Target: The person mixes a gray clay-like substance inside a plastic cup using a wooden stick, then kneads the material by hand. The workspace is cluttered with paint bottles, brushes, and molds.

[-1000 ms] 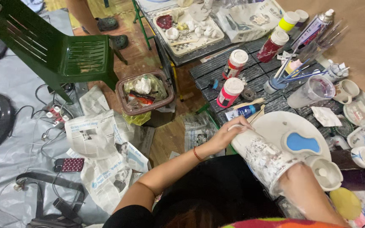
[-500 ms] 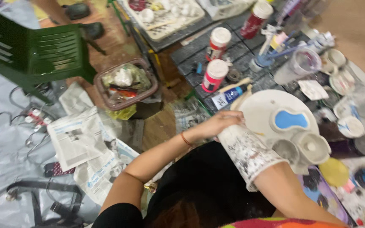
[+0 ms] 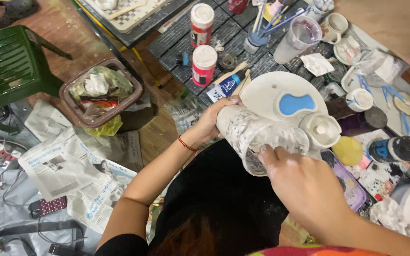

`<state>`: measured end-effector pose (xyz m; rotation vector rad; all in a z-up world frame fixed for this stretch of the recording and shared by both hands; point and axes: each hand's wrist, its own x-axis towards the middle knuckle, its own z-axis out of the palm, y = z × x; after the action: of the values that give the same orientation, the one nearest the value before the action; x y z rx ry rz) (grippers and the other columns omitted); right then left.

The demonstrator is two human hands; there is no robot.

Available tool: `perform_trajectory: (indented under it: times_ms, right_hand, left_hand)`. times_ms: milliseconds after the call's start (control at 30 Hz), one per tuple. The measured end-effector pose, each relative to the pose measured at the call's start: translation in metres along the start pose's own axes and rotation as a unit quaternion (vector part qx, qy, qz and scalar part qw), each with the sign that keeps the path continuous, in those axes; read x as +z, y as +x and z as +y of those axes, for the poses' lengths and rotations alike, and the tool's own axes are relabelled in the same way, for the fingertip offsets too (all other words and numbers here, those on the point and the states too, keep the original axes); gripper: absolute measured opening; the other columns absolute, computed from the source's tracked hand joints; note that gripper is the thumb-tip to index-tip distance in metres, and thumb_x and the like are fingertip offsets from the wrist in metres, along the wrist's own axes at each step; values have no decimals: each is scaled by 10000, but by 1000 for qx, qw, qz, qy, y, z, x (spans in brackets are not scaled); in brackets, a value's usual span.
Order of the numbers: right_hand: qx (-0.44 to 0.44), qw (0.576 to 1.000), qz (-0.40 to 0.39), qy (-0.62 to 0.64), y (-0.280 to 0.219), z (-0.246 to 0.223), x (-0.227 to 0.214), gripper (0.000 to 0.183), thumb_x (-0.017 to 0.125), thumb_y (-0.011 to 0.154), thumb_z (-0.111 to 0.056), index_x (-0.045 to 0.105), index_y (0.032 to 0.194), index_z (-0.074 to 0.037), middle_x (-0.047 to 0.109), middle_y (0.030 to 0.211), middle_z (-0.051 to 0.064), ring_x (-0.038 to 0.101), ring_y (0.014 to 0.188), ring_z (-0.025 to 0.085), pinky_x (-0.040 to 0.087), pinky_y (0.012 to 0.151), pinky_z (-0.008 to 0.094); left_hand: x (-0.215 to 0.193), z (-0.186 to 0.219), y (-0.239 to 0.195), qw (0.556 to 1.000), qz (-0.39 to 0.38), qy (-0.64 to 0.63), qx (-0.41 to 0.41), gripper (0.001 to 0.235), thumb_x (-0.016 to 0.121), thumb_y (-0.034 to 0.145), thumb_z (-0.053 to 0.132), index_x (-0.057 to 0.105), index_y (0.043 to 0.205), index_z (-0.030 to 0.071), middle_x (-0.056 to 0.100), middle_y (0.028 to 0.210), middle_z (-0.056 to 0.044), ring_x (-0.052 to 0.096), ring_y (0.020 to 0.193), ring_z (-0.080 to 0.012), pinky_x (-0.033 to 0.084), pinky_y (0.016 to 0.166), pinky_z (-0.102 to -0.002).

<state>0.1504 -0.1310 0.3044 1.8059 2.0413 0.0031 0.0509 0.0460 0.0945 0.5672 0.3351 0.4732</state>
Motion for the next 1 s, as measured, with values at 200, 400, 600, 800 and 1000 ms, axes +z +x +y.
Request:
perform_trajectory:
  times_ms: [200, 400, 600, 800, 1000]
  right_hand:
    - [6, 994, 97, -54, -8, 1, -10, 394, 641, 734, -97, 652, 1126, -62, 627, 825, 32, 723, 692, 194, 575, 487, 344]
    - [-82, 977, 169, -96, -1, 3, -5, 344, 660, 710, -109, 655, 1046, -35, 630, 854, 28, 711, 731, 155, 578, 510, 299]
    - [-94, 978, 180, -44, 7, 14, -1, 346, 665, 713, -128, 651, 1045, -32, 625, 929, 72, 719, 789, 196, 597, 562, 328]
    - [-120, 985, 124, -6, 12, 15, 0, 464, 658, 709, -109, 653, 1164, -17, 653, 1008, 117, 721, 830, 256, 592, 519, 346]
    - [-148, 981, 123, 30, 15, 23, 13, 459, 646, 691, -92, 651, 1140, -2, 671, 924, 121, 721, 798, 271, 604, 611, 356]
  left_hand:
    - [-7, -28, 16, 991, -108, -38, 74, 395, 501, 1044, 382, 623, 1005, 8, 668, 1004, -118, 688, 931, -199, 569, 874, -356]
    - [-4, -49, 25, 985, -131, -64, 90, 374, 501, 1053, 364, 619, 1014, 12, 653, 1016, -125, 662, 948, -202, 548, 905, -350]
    - [3, -56, 27, 983, -150, -69, 83, 343, 514, 1063, 338, 613, 1026, 11, 640, 1032, -125, 631, 972, -189, 522, 922, -338]
    - [10, -61, 27, 985, -144, -88, 38, 291, 496, 1044, 305, 581, 991, 32, 621, 1036, -109, 610, 971, -176, 502, 915, -328]
    - [14, -64, 19, 984, -145, -101, 17, 249, 496, 1051, 284, 546, 983, 49, 618, 1030, -103, 613, 984, -176, 509, 923, -325]
